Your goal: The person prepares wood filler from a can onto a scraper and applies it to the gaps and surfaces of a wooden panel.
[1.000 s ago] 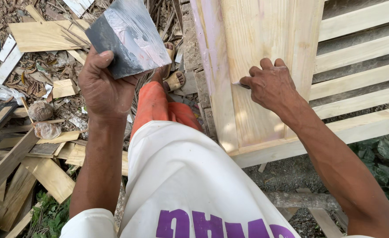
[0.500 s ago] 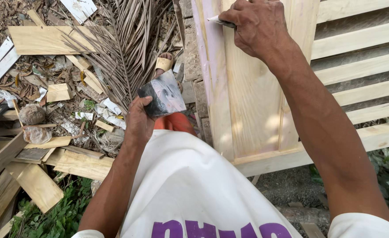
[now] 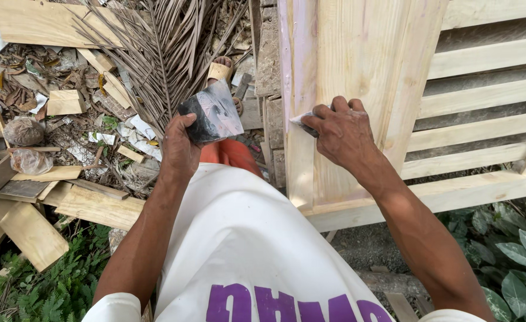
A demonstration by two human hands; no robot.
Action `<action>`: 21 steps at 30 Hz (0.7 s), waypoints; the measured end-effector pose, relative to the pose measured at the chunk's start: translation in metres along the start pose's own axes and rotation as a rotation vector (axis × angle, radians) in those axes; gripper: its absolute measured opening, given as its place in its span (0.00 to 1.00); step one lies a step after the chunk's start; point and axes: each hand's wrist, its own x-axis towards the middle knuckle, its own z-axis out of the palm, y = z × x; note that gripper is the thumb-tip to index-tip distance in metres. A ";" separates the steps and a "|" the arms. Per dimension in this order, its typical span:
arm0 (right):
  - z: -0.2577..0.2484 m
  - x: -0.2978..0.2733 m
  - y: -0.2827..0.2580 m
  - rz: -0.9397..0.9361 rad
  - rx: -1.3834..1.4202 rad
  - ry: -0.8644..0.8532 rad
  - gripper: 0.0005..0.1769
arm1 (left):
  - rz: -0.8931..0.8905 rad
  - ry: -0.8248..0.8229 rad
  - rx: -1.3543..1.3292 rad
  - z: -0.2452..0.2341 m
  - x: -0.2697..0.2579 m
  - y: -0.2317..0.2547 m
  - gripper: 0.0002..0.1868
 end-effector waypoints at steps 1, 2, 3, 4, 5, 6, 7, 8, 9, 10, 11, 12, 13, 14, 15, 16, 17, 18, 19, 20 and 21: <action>0.000 0.001 0.004 0.022 0.010 0.016 0.19 | 0.002 0.004 0.000 0.000 0.000 0.000 0.19; 0.000 0.003 0.007 0.045 0.020 0.031 0.19 | -0.005 0.009 -0.010 0.001 0.001 -0.001 0.18; -0.001 0.005 0.011 0.067 0.030 0.046 0.19 | -0.012 0.014 -0.019 0.002 0.003 -0.004 0.18; -0.001 0.011 0.015 0.061 0.015 0.077 0.20 | -0.019 0.031 -0.024 0.000 0.000 -0.006 0.18; -0.003 0.021 0.023 0.055 0.001 0.108 0.21 | -0.026 0.041 -0.023 -0.002 0.001 -0.009 0.18; -0.004 0.029 0.027 0.056 -0.012 0.137 0.22 | -0.037 0.048 -0.020 -0.002 0.005 -0.012 0.18; -0.003 0.036 0.027 0.045 -0.011 0.156 0.22 | -0.048 0.054 -0.017 -0.003 0.006 -0.016 0.17; -0.004 0.046 0.030 0.039 -0.022 0.184 0.22 | -0.053 0.046 -0.004 -0.003 0.009 -0.019 0.17; -0.004 0.051 0.030 0.033 -0.033 0.211 0.22 | -0.057 0.038 0.008 -0.004 0.011 -0.023 0.17; -0.004 0.053 0.027 0.029 -0.037 0.199 0.21 | -0.063 0.039 0.018 -0.006 0.010 -0.027 0.17; -0.004 0.054 0.024 0.024 -0.041 0.186 0.20 | -0.065 0.034 0.012 -0.007 0.013 -0.032 0.17; -0.003 0.054 0.022 0.019 -0.043 0.170 0.20 | -0.068 0.032 0.006 -0.009 0.014 -0.037 0.17; -0.003 0.049 0.017 0.014 -0.043 0.122 0.19 | -0.072 0.030 -0.001 -0.011 0.015 -0.042 0.17; -0.003 0.041 0.011 0.007 -0.042 0.076 0.19 | -0.061 0.014 0.017 -0.013 0.014 -0.047 0.15; -0.003 0.031 0.004 -0.001 -0.041 0.029 0.18 | -0.049 -0.002 0.035 -0.013 0.013 -0.052 0.14; -0.004 0.023 0.000 0.011 -0.012 0.026 0.20 | -0.036 -0.024 0.054 -0.013 0.013 -0.054 0.12; -0.007 0.014 -0.004 0.022 0.017 0.023 0.21 | -0.056 0.003 0.052 -0.011 0.012 -0.053 0.11; -0.011 0.004 -0.007 0.040 0.043 0.018 0.23 | -0.080 0.024 0.049 -0.005 0.009 -0.055 0.11; -0.016 -0.009 -0.010 0.074 0.149 0.089 0.22 | -0.105 0.045 0.046 0.003 0.005 -0.055 0.10; -0.021 -0.018 -0.010 0.092 0.256 0.169 0.22 | -0.105 0.018 0.027 0.012 0.003 -0.056 0.11; -0.025 -0.022 -0.010 0.108 0.364 0.249 0.22 | -0.106 -0.009 0.008 0.024 0.001 -0.058 0.12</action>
